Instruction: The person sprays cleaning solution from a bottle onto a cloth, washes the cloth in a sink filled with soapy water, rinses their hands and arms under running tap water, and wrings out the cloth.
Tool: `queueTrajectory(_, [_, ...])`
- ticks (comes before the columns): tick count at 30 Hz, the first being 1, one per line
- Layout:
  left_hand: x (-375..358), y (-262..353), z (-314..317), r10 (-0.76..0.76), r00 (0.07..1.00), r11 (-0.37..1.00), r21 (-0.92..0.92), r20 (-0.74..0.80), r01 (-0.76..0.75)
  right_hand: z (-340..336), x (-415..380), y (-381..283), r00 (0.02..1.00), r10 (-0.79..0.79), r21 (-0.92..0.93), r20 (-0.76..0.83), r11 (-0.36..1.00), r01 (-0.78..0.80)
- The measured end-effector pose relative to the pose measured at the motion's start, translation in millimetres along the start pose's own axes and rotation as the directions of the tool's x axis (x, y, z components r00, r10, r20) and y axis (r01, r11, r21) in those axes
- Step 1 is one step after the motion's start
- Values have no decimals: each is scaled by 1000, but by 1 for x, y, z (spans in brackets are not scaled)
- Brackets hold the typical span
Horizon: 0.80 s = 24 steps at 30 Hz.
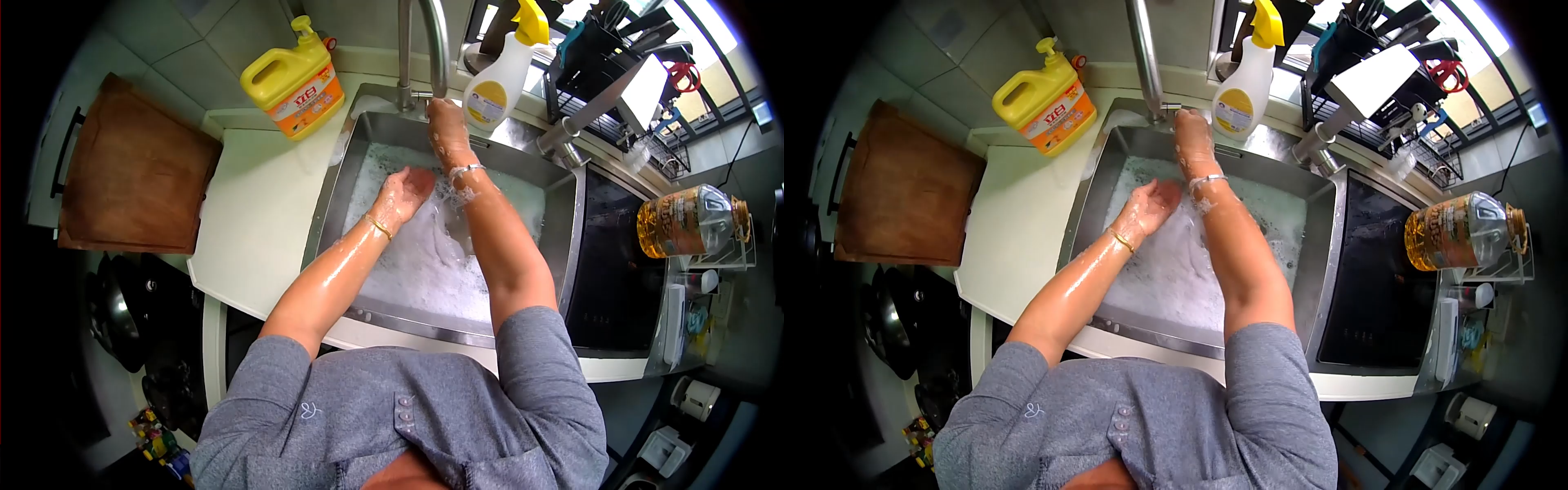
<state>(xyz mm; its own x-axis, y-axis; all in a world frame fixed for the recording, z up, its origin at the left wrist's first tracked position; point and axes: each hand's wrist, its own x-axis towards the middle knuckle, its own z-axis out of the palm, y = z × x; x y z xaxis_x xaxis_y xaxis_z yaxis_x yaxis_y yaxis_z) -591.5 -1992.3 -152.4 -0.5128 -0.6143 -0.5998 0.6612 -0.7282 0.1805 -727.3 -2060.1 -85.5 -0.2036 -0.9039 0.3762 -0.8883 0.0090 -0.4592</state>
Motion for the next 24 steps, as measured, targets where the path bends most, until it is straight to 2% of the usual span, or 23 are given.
queueTrajectory(3, [-1,-5,7,-25,998,1000,0,55,25,-6,-14,-7,984,-48,251,-173,964,91])
queueTrajectory(4, [5,-7,3,-36,994,999,-7,101,37,-9,-16,-11,967,-76,233,-245,963,135])
queueTrajectory(5, [7,-7,3,-47,987,999,-10,151,49,-6,-17,-11,982,-45,207,-184,975,83])
queueTrajectory(7, [6,-10,1,-34,990,999,-8,136,35,-2,-9,-8,997,29,144,-77,989,-17])
queueTrajectory(9, [-2,-13,5,-30,994,998,59,104,24,-2,-5,-2,986,87,102,141,990,-102])
queueTrajectory(11, [-7,-14,10,-38,992,993,117,122,24,12,0,11,972,39,93,231,994,-62])
queueTrajectory(12, [-9,-13,12,-36,992,992,125,125,21,16,1,12,985,41,34,168,998,-47])
queueTrajectory(14, [-17,-9,18,-9,991,986,164,130,-13,19,-1,14,981,162,284,108,940,-187])
queueTrajectory(16, [-5,-4,10,-93,946,995,74,312,73,24,-5,7,956,275,521,105,803,-289])
queueTrajectory(17, [-2,-7,5,-130,907,991,37,400,126,30,-9,2,917,358,612,177,690,-388])
queueTrajectory(18, [-29,-18,40,-56,973,996,87,223,38,37,-12,0,867,428,680,257,557,-476])
queueTrajectory(19, [-32,-22,46,-60,949,997,63,311,42,44,-16,0,806,483,726,342,408,-553])
queueTrajectory(20, [-31,-24,50,-63,916,998,43,397,50,55,-23,-2,670,425,778,608,-153,-609])
queueTrajectory(21, [-29,-23,50,-64,876,998,24,478,60,38,-47,-21,653,352,728,670,-481,-488])
queueTrajectory(22, [-23,-22,45,40,899,999,-34,435,-29,36,-73,-41,820,252,595,514,-793,-129])
queueTrajectory(23, [-38,-26,57,253,911,966,-27,325,-258,39,-88,-57,923,254,247,288,-951,185])
queueTrajectory(24, [-41,-24,52,218,900,974,-32,377,-223,62,-80,-44,949,166,242,267,-965,100])
